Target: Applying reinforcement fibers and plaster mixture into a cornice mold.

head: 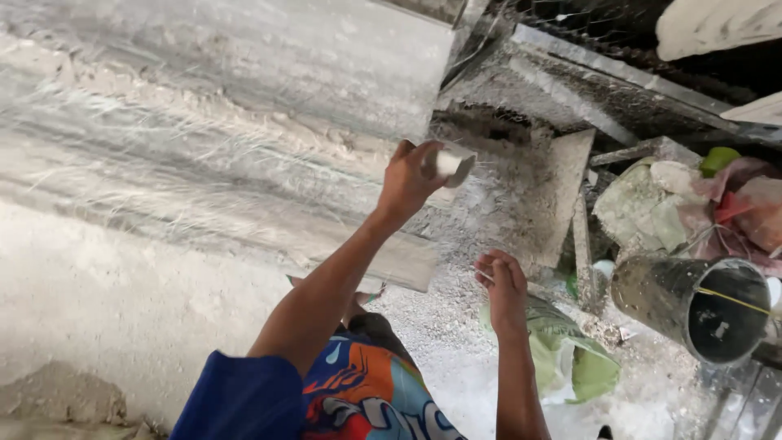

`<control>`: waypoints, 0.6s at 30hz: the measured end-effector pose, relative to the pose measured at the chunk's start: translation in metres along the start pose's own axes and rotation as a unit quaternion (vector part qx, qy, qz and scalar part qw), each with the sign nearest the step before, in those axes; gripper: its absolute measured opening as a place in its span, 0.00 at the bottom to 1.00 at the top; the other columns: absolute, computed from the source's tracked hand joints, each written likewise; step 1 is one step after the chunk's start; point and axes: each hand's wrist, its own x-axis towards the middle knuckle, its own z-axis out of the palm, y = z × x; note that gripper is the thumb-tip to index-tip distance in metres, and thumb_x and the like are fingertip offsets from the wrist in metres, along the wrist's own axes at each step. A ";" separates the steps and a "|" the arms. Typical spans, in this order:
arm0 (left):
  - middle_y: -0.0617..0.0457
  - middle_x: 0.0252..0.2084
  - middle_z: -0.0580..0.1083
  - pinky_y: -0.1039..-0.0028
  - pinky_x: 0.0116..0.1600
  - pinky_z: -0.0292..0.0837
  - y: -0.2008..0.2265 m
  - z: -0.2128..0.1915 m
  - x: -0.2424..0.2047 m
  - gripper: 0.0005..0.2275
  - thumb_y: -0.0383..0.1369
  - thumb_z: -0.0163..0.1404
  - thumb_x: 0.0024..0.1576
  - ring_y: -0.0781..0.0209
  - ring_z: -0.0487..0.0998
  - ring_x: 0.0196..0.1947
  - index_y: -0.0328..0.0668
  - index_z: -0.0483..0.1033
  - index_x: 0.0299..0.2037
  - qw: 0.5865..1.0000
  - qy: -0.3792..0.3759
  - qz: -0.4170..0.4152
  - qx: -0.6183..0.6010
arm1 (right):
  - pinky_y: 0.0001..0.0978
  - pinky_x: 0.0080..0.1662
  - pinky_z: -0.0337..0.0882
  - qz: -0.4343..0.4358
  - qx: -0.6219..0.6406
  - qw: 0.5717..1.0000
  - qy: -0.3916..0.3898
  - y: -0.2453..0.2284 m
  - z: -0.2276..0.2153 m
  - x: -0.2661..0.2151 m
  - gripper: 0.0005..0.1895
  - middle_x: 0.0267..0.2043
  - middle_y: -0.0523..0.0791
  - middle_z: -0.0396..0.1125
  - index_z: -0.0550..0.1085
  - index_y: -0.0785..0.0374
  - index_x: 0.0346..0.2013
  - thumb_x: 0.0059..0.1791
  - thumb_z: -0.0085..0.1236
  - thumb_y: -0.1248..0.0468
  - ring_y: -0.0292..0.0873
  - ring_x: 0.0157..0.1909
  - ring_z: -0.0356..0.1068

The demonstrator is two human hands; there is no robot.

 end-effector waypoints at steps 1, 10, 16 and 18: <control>0.45 0.41 0.67 0.55 0.49 0.77 -0.003 -0.001 -0.005 0.30 0.34 0.71 0.40 0.36 0.78 0.41 0.53 0.75 0.56 0.999 0.021 0.004 0.048 | 0.61 0.55 0.71 0.014 0.002 1.000 -0.006 0.000 0.003 0.000 0.17 0.56 0.58 0.68 0.68 0.70 0.60 0.62 0.39 0.62 0.59 0.59 0.70; 0.44 0.47 0.64 0.59 0.43 0.83 -0.073 -0.142 0.011 0.28 0.27 0.65 0.48 0.43 0.72 0.46 0.48 0.71 0.60 0.974 0.119 -0.018 0.191 | 0.40 0.48 0.72 0.056 0.129 0.990 -0.025 -0.005 0.046 0.016 0.13 0.48 0.50 0.71 0.71 0.63 0.55 0.58 0.43 0.62 0.48 0.47 0.73; 0.41 0.52 0.69 0.66 0.48 0.78 -0.097 -0.285 -0.040 0.25 0.30 0.61 0.54 0.51 0.76 0.47 0.41 0.68 0.62 0.952 0.247 -0.152 -0.096 | 0.39 0.49 0.67 0.096 0.163 0.976 -0.110 0.001 0.128 0.025 0.14 0.49 0.48 0.68 0.71 0.62 0.54 0.57 0.45 0.63 0.47 0.49 0.69; 0.39 0.50 0.72 0.71 0.44 0.80 -0.112 -0.319 -0.074 0.26 0.36 0.56 0.58 0.56 0.79 0.43 0.34 0.64 0.65 0.898 0.258 -0.217 -0.283 | 0.38 0.47 0.67 0.107 0.148 0.974 -0.131 -0.006 0.181 0.028 0.13 0.48 0.48 0.69 0.72 0.62 0.53 0.56 0.44 0.64 0.47 0.47 0.69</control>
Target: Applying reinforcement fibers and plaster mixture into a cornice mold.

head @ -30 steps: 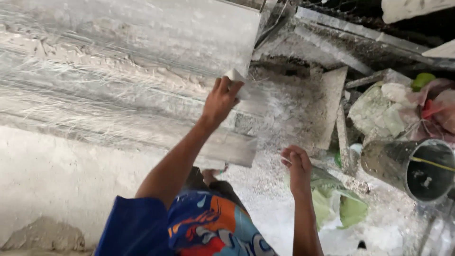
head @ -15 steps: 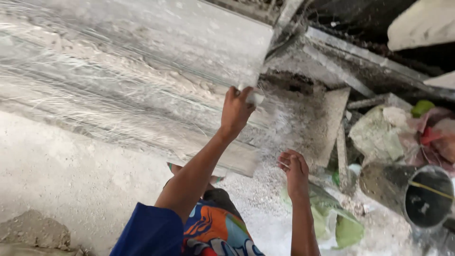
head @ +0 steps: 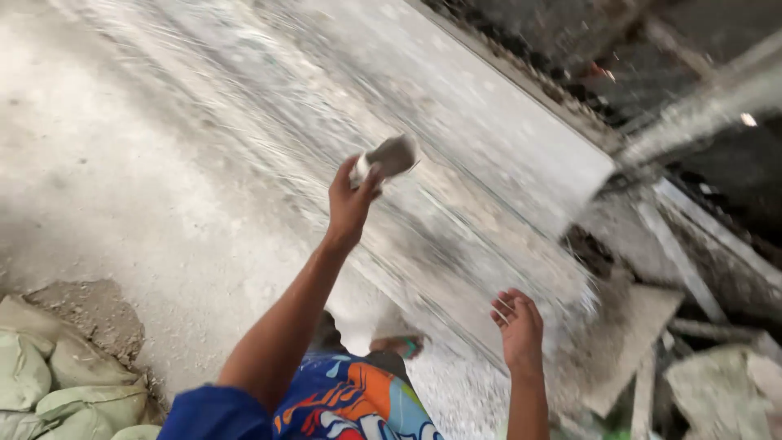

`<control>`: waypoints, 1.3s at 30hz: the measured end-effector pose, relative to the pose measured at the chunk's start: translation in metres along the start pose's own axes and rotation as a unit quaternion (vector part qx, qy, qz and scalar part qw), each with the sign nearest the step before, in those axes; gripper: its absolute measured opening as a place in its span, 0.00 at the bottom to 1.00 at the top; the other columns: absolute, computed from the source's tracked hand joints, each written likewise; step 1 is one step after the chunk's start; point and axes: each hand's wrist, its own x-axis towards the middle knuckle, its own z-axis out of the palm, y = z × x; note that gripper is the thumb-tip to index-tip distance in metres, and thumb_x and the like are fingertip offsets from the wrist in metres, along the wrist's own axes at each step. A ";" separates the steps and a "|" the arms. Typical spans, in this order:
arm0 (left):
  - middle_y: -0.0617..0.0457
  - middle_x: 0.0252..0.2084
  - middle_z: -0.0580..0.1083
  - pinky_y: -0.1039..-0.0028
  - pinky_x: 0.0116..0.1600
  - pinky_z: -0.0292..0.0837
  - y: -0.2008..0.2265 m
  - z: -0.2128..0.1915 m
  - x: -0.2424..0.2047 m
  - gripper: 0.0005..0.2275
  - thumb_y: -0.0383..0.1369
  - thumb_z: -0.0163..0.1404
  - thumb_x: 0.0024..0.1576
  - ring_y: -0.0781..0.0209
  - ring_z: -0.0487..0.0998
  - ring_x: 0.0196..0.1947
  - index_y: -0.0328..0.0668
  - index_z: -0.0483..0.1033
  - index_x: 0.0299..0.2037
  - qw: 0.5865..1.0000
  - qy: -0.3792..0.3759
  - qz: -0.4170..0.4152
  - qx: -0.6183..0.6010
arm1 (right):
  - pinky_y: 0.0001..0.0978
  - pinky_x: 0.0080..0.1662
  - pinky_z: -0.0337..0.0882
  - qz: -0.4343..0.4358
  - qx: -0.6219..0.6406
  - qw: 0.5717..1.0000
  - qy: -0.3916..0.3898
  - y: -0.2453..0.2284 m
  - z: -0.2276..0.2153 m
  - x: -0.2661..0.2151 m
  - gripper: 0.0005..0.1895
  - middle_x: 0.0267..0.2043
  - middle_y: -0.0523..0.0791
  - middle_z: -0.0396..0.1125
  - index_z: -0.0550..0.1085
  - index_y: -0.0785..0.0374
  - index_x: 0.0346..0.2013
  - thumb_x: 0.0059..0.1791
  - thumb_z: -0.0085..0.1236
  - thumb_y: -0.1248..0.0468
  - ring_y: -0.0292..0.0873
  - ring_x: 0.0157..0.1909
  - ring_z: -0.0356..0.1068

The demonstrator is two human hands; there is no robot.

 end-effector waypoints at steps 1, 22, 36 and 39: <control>0.38 0.51 0.72 0.69 0.47 0.79 0.000 -0.027 -0.006 0.28 0.37 0.54 0.59 0.55 0.77 0.45 0.34 0.61 0.67 0.994 0.034 -0.061 -0.085 | 0.39 0.48 0.66 0.015 -0.018 0.999 -0.024 0.003 0.031 0.006 0.14 0.49 0.50 0.68 0.70 0.64 0.55 0.56 0.43 0.64 0.48 0.48 0.68; 0.35 0.55 0.70 0.62 0.56 0.72 0.000 -0.599 0.087 0.23 0.32 0.44 0.64 0.51 0.72 0.48 0.35 0.60 0.69 0.889 0.297 -0.170 -0.305 | 0.43 0.48 0.69 0.111 -0.205 0.907 -0.350 0.228 0.722 0.031 0.21 0.53 0.58 0.70 0.66 0.69 0.63 0.56 0.41 0.64 0.52 0.49 0.70; 0.31 0.64 0.65 0.52 0.74 0.63 0.014 -0.828 0.341 0.22 0.31 0.39 0.67 0.37 0.69 0.66 0.40 0.56 0.72 0.833 0.373 -0.258 -0.317 | 0.44 0.47 0.69 0.164 -0.275 0.866 -0.384 0.356 1.108 0.150 0.20 0.55 0.59 0.71 0.67 0.69 0.62 0.57 0.40 0.65 0.53 0.49 0.71; 0.31 0.60 0.66 0.53 0.68 0.71 0.039 -0.893 0.416 0.24 0.29 0.40 0.65 0.40 0.72 0.59 0.40 0.56 0.73 0.847 0.379 -0.238 -0.287 | 0.43 0.47 0.73 0.112 -0.343 0.825 -0.434 0.352 1.207 0.159 0.21 0.53 0.58 0.73 0.68 0.68 0.62 0.56 0.39 0.66 0.50 0.48 0.72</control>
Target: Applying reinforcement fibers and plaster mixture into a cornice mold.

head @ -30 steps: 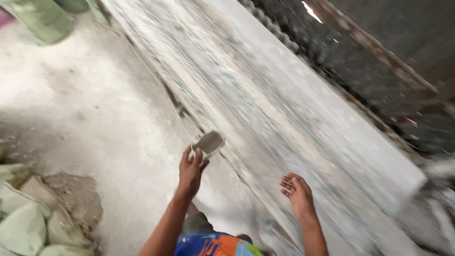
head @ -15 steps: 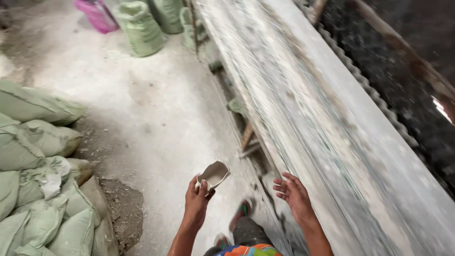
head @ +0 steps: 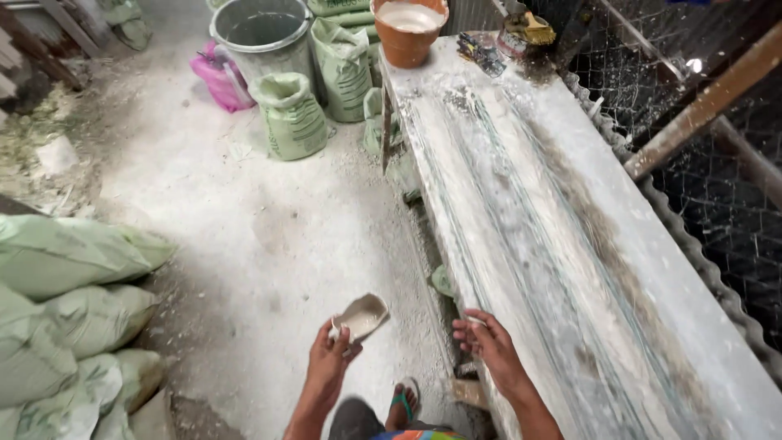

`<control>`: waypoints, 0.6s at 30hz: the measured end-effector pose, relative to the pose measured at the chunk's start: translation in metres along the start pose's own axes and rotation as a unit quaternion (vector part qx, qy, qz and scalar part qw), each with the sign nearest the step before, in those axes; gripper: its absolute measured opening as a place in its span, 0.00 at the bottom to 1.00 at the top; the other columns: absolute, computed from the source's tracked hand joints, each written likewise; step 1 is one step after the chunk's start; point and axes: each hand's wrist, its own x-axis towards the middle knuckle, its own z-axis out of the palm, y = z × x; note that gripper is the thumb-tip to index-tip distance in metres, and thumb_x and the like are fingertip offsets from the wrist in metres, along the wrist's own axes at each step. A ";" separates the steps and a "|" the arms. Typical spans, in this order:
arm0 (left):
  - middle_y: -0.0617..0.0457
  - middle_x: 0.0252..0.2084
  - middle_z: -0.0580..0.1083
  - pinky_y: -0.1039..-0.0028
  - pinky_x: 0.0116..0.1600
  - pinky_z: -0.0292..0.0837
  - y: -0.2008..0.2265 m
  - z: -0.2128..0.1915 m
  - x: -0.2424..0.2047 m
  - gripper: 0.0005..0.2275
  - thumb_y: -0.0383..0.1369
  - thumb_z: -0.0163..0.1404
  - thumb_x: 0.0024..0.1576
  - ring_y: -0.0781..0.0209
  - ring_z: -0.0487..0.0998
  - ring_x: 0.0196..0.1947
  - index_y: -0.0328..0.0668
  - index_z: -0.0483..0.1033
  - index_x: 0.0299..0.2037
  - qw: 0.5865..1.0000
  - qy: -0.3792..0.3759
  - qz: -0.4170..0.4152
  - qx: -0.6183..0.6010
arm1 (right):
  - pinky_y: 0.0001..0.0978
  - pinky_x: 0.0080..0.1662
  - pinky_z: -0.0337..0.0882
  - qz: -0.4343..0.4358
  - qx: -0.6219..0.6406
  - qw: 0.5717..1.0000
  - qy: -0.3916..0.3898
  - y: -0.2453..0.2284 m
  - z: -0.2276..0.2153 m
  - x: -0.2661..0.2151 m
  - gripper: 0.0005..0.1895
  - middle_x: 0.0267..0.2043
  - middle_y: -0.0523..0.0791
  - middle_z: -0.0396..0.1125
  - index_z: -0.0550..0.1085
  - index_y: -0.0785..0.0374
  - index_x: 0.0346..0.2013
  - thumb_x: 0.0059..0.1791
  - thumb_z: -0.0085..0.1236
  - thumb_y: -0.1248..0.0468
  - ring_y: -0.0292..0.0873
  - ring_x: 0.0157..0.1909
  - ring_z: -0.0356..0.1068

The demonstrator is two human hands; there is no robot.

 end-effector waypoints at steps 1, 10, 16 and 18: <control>0.31 0.58 0.66 0.54 0.65 0.72 0.022 0.012 0.021 0.25 0.30 0.43 0.63 0.40 0.72 0.57 0.37 0.57 0.72 0.999 -0.017 0.030 -0.001 | 0.42 0.49 0.73 -0.014 -0.004 1.000 -0.004 -0.021 0.004 0.020 0.21 0.53 0.58 0.73 0.69 0.69 0.61 0.55 0.42 0.65 0.50 0.49 0.73; 0.35 0.59 0.69 0.65 0.52 0.74 0.191 0.150 0.242 0.26 0.30 0.49 0.59 0.49 0.73 0.53 0.30 0.62 0.69 0.989 -0.111 0.092 -0.041 | 0.43 0.53 0.71 -0.049 0.018 0.995 0.091 -0.118 0.035 0.223 0.20 0.55 0.57 0.74 0.70 0.70 0.59 0.54 0.44 0.64 0.51 0.53 0.73; 0.39 0.56 0.71 0.69 0.46 0.80 0.403 0.266 0.442 0.26 0.29 0.54 0.57 0.53 0.76 0.47 0.33 0.65 0.67 0.949 -0.172 0.241 0.106 | 0.44 0.52 0.71 -0.065 0.059 0.978 0.191 -0.205 0.097 0.403 0.20 0.56 0.57 0.71 0.69 0.71 0.59 0.55 0.42 0.65 0.52 0.54 0.72; 0.37 0.58 0.72 0.70 0.46 0.82 0.456 0.300 0.491 0.26 0.28 0.54 0.57 0.50 0.79 0.49 0.34 0.64 0.66 0.935 -0.169 0.268 0.160 | 0.45 0.52 0.71 -0.043 0.077 0.975 0.205 -0.236 0.120 0.434 0.20 0.57 0.58 0.70 0.68 0.73 0.60 0.55 0.40 0.67 0.53 0.54 0.71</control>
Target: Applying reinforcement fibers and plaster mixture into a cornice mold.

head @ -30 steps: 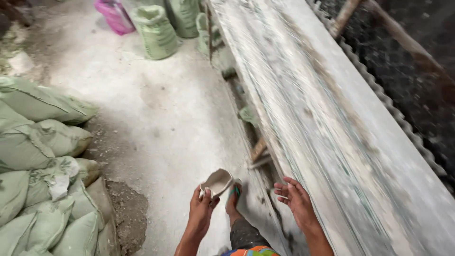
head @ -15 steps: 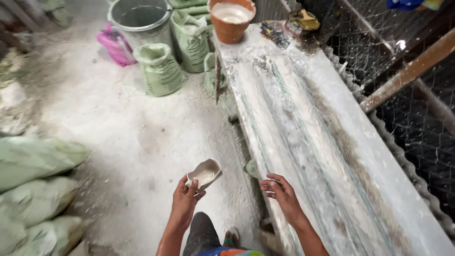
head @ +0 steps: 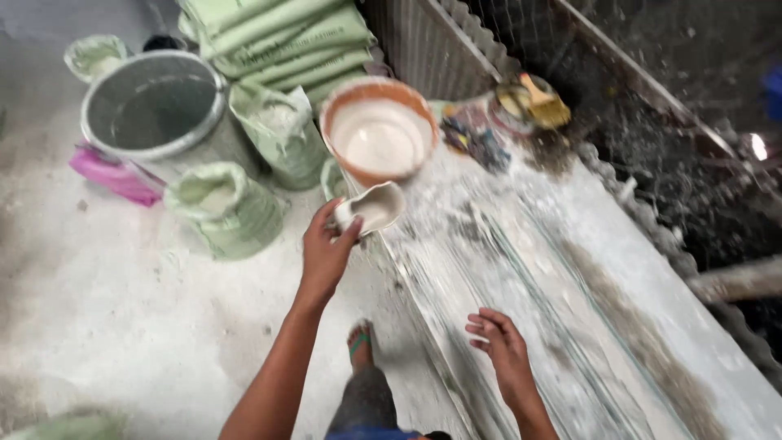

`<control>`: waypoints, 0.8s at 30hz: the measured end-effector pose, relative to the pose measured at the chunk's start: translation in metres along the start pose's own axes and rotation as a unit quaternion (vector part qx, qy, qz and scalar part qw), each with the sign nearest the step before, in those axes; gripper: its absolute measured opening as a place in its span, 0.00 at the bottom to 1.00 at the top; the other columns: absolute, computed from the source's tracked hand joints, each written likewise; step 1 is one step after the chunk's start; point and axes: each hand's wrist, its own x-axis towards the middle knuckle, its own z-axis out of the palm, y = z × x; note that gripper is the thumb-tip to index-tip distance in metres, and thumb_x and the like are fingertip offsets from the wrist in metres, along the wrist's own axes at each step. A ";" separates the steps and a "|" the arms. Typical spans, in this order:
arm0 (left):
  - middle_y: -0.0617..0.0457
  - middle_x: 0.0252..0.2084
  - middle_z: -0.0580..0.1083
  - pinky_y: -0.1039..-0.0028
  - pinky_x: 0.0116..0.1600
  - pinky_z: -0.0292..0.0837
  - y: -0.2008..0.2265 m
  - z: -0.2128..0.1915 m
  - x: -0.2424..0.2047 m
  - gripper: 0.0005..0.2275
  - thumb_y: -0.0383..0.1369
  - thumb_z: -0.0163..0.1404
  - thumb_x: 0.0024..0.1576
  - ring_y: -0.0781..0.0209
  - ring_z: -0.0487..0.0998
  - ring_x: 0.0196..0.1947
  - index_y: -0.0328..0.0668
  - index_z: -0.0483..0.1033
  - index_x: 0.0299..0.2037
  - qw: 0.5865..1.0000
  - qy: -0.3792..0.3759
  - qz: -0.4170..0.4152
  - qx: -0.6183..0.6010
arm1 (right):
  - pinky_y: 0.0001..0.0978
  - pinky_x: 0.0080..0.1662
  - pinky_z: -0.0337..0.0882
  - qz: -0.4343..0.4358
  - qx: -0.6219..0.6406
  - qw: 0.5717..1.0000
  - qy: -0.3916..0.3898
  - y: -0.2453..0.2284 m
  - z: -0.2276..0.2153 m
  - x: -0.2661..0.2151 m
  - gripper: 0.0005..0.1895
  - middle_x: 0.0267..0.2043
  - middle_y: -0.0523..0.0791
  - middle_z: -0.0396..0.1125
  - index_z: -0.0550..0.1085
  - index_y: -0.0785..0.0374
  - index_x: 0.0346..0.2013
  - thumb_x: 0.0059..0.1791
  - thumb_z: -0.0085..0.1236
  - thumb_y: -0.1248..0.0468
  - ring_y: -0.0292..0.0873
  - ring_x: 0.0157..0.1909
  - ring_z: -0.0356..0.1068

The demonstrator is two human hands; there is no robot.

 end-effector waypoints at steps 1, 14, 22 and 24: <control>0.41 0.56 0.69 0.69 0.47 0.81 0.010 0.005 0.042 0.24 0.30 0.57 0.56 0.51 0.78 0.47 0.38 0.68 0.64 0.992 -0.012 0.082 0.091 | 0.45 0.52 0.71 -0.006 -0.013 1.000 -0.009 -0.014 0.017 0.012 0.21 0.56 0.57 0.71 0.69 0.73 0.59 0.54 0.42 0.65 0.53 0.54 0.72; 0.44 0.45 0.69 0.64 0.35 0.74 -0.093 0.051 0.320 0.09 0.30 0.54 0.50 0.47 0.72 0.40 0.46 0.76 0.42 0.553 -0.113 0.499 0.658 | 0.50 0.54 0.69 0.028 0.044 0.995 0.086 -0.064 0.088 0.089 0.18 0.54 0.60 0.70 0.68 0.75 0.59 0.56 0.40 0.70 0.57 0.52 0.71; 0.37 0.47 0.71 0.62 0.43 0.78 -0.157 0.063 0.332 0.09 0.30 0.58 0.49 0.44 0.72 0.43 0.41 0.80 0.40 0.525 -0.243 0.354 0.735 | 0.47 0.51 0.71 0.006 0.049 0.995 0.082 -0.041 0.085 0.093 0.18 0.52 0.60 0.72 0.70 0.76 0.58 0.56 0.42 0.68 0.55 0.50 0.72; 0.34 0.43 0.73 0.58 0.41 0.78 -0.163 0.073 0.337 0.05 0.25 0.55 0.47 0.41 0.73 0.40 0.37 0.81 0.33 0.593 -0.195 0.356 0.695 | 0.45 0.50 0.73 -0.017 0.047 0.996 0.071 -0.038 0.081 0.096 0.18 0.50 0.59 0.73 0.70 0.75 0.57 0.55 0.44 0.68 0.54 0.48 0.73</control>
